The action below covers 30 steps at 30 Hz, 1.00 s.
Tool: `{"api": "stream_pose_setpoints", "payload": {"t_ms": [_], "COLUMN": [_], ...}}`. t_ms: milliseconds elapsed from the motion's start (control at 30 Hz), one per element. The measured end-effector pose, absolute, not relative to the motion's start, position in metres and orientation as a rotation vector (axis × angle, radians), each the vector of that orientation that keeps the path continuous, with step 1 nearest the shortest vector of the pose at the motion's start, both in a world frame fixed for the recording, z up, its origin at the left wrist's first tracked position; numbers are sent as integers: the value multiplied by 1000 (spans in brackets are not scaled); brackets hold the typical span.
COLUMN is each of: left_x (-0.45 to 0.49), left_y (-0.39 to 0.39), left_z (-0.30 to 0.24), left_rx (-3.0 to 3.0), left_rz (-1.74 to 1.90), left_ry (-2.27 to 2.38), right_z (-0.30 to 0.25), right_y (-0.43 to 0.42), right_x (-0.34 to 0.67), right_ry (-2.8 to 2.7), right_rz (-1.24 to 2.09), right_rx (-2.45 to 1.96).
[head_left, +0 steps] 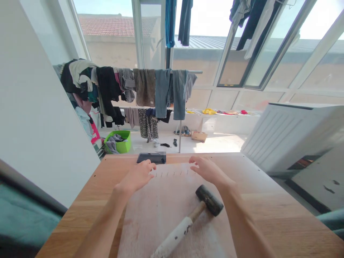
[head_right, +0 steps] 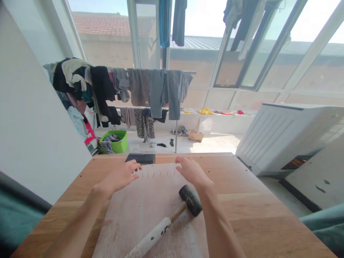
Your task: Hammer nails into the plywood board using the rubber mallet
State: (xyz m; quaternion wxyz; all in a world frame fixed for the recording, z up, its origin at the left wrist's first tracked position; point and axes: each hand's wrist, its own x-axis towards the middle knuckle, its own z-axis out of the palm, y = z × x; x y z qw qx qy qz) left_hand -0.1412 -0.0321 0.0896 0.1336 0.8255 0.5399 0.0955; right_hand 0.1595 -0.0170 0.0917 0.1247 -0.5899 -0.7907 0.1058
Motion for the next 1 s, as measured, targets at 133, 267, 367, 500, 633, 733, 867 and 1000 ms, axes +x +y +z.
{"api": "stream_pose_setpoints", "payload": {"t_ms": [133,267,367,500,633,733,867,1000], "left_x": [-143,-148,-151,-152,-149,-146,-147,-150], "left_y": [-30,-28,-28,-29,-31,-35,-36,-32], "left_z": [86,82,80,81,86,90,95,93], "left_rx": [2390,2388,2398,2427,2440,2448,2447,2447], "left_rz": [250,240,256,267,291,312,319,303], "left_ry": [1544,1507,1515,1521,1537,1554,1602,1640], "right_z": [85,79,77,80,84,85,83,80], "right_y": [-13,-11,-10,-8,-9,-9,-4,1], "right_x": [161,159,159,162,166,168,170,174], "right_ry": [-2265,-2286,-2296,-2262,-2248,-2243,-2276,-2347], "right_rz": [315,361,369,385,392,399,364,333], "right_rx": [-1769,-1763,-1753,-1746,-1711,-1697,-1697,-1751]}}
